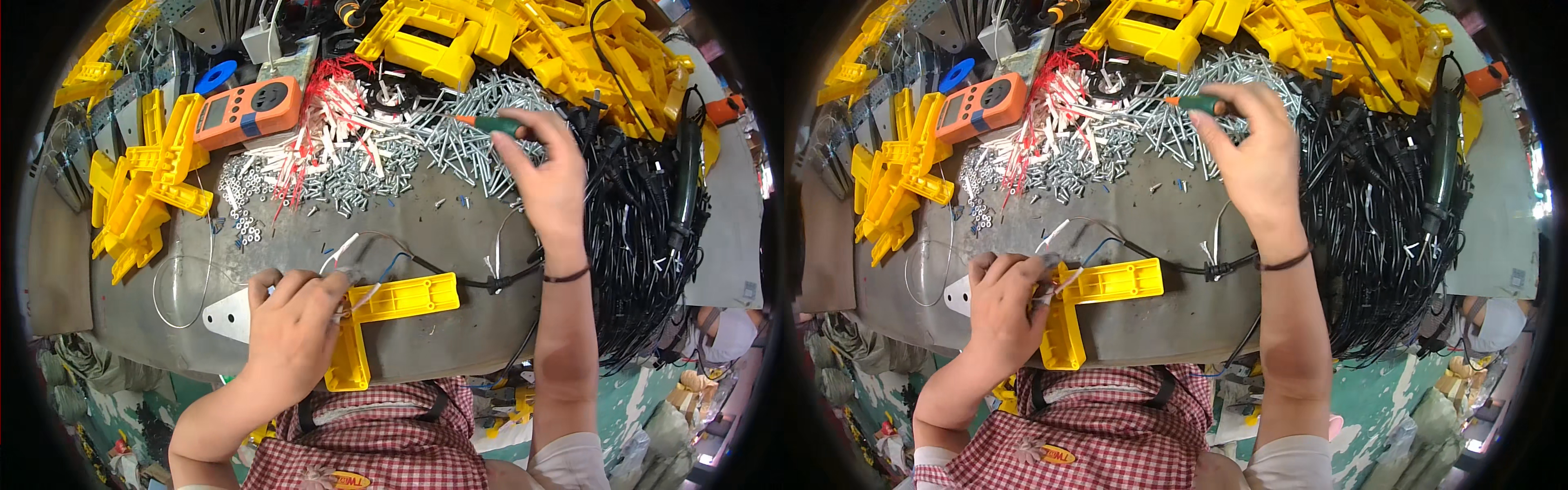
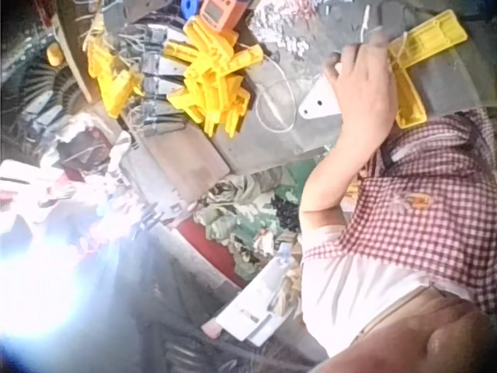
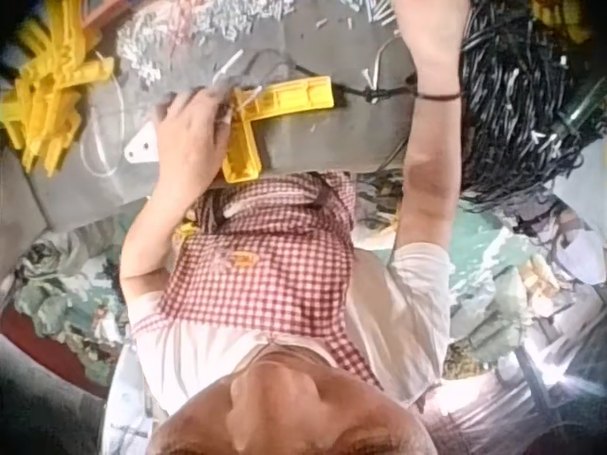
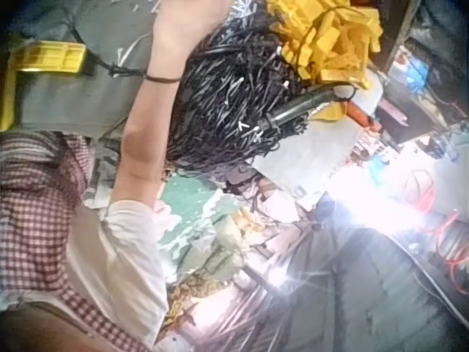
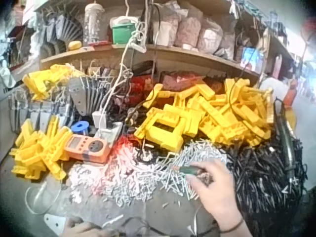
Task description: The person assembles an electrical heating tool component by installing electrical wiring into a yellow plastic housing, soldering connections to a metal heating element with a soldering iron, and securing parts with screws using a manual screwdriver and an electric screwdriver.
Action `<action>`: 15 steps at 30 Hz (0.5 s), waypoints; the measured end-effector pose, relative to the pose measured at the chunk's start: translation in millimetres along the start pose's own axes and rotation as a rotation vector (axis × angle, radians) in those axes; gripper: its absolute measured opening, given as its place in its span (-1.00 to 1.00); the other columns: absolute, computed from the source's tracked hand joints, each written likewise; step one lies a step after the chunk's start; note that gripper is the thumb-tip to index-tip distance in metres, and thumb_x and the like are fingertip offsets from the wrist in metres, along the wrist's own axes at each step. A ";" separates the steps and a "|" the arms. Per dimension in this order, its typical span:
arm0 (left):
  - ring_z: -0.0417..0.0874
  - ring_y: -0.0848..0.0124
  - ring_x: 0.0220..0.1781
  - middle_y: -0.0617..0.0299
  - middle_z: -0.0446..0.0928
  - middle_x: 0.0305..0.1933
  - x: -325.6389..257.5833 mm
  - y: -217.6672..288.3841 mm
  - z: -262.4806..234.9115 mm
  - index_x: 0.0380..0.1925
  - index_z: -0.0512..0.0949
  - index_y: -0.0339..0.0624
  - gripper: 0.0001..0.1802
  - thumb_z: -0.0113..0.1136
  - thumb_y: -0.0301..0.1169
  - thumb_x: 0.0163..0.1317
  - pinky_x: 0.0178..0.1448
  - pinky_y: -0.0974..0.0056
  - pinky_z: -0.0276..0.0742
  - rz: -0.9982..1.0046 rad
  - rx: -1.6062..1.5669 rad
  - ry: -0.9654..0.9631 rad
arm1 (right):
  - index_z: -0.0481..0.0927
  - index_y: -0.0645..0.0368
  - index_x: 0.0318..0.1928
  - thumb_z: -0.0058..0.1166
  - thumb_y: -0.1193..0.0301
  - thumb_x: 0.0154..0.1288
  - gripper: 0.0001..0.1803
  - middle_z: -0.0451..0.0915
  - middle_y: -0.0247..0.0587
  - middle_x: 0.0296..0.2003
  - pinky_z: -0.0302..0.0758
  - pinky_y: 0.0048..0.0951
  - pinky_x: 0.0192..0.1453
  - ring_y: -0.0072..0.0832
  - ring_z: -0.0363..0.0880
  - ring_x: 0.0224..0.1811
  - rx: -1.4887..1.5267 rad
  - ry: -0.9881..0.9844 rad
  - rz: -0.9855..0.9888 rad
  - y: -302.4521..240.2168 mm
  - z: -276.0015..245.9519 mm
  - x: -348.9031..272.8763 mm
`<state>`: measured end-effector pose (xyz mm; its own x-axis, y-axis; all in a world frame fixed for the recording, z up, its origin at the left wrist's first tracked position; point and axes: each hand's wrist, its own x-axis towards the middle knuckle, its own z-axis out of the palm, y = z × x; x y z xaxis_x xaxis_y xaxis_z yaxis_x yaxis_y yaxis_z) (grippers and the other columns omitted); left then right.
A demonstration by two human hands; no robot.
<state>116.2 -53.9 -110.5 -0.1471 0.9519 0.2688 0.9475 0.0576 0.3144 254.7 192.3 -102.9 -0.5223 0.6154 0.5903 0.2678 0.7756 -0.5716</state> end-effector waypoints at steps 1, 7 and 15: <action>0.47 0.34 -0.24 0.26 0.45 -0.34 1.6 0.1 2.2 -0.12 0.38 -0.17 -0.57 0.11 -0.52 -0.11 -0.07 0.15 0.22 0.074 0.087 -0.029 | 0.55 0.20 -0.24 0.17 0.50 0.05 -0.79 0.49 -0.26 -0.38 0.40 -0.50 -0.20 -0.44 0.45 -0.35 0.061 0.041 -0.035 -4.7 -2.5 0.6; 0.46 0.29 -0.14 0.13 0.45 -0.24 1.0 12.3 -11.9 -0.06 0.38 -0.30 -0.56 -0.04 -0.36 0.00 0.01 0.15 0.31 0.340 0.364 -0.256 | 0.40 0.32 -0.15 -0.09 0.45 0.28 -0.80 0.44 -0.16 -0.32 0.39 -0.52 -0.20 -0.52 0.39 -0.36 0.534 -0.173 -0.159 -71.4 -13.5 -22.6; 0.49 0.17 0.02 -0.12 0.45 0.00 -33.5 24.9 -18.7 -0.03 0.38 -0.43 -0.53 -0.06 -0.37 0.06 0.07 0.13 0.31 0.235 0.294 -0.310 | 0.32 0.25 -0.61 -0.04 0.28 0.20 -0.65 0.33 -0.27 -0.62 0.20 -0.47 -0.46 -0.48 0.27 -0.58 1.411 -0.580 0.244 -103.9 -7.3 -39.8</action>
<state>139.4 -90.0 -94.6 0.1302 0.9915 0.0035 0.9915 -0.1302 -0.0044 253.6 88.3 -62.8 -0.9029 0.3067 0.3012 -0.3913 -0.2961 -0.8713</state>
